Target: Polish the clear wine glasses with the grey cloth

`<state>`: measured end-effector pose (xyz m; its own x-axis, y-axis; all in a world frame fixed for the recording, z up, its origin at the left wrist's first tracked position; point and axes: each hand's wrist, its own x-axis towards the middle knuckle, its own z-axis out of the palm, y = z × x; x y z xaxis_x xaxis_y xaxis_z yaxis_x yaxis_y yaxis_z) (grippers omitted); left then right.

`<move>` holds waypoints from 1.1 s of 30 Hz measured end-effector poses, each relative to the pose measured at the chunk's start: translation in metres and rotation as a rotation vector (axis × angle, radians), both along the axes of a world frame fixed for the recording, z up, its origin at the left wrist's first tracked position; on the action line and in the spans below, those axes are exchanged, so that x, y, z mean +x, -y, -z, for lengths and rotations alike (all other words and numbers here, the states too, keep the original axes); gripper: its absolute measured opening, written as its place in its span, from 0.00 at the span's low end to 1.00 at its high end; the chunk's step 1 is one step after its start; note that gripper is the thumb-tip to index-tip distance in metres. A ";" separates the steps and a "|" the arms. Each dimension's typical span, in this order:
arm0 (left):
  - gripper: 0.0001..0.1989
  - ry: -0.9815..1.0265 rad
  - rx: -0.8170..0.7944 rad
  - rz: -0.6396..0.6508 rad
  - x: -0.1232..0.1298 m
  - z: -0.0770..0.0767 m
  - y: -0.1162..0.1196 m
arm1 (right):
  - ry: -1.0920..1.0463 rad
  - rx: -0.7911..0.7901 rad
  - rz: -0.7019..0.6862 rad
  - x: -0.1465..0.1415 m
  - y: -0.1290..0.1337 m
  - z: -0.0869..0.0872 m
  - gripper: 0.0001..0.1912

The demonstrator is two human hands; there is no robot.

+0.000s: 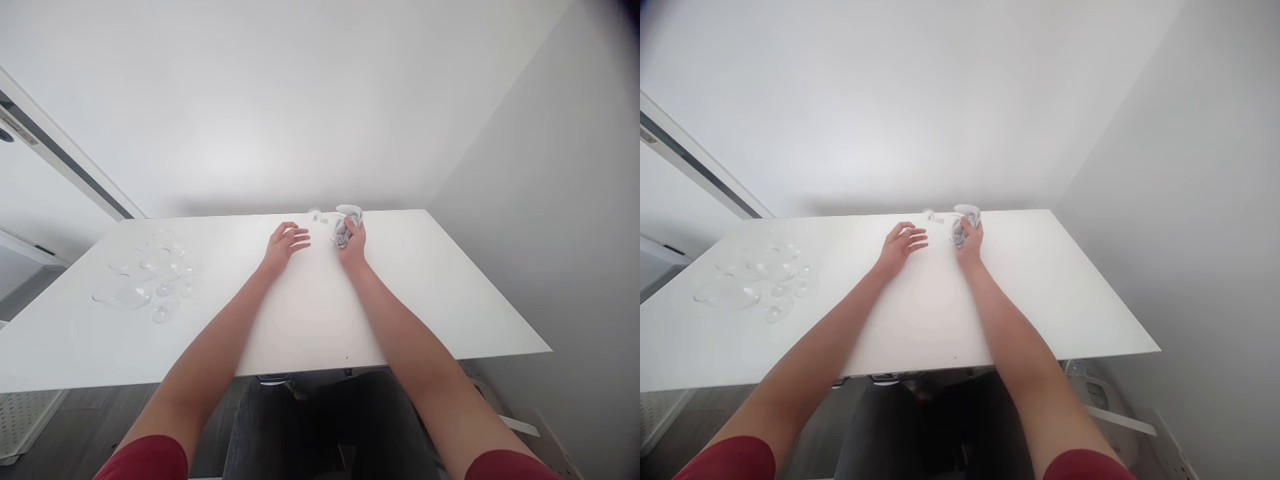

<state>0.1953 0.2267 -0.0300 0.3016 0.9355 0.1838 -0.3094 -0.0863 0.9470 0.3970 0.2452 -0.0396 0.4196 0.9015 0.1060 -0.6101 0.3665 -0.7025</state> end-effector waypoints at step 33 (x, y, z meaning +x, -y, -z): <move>0.13 -0.244 -0.061 0.102 0.004 0.000 0.010 | 1.020 0.329 0.069 -0.038 0.026 -0.011 0.15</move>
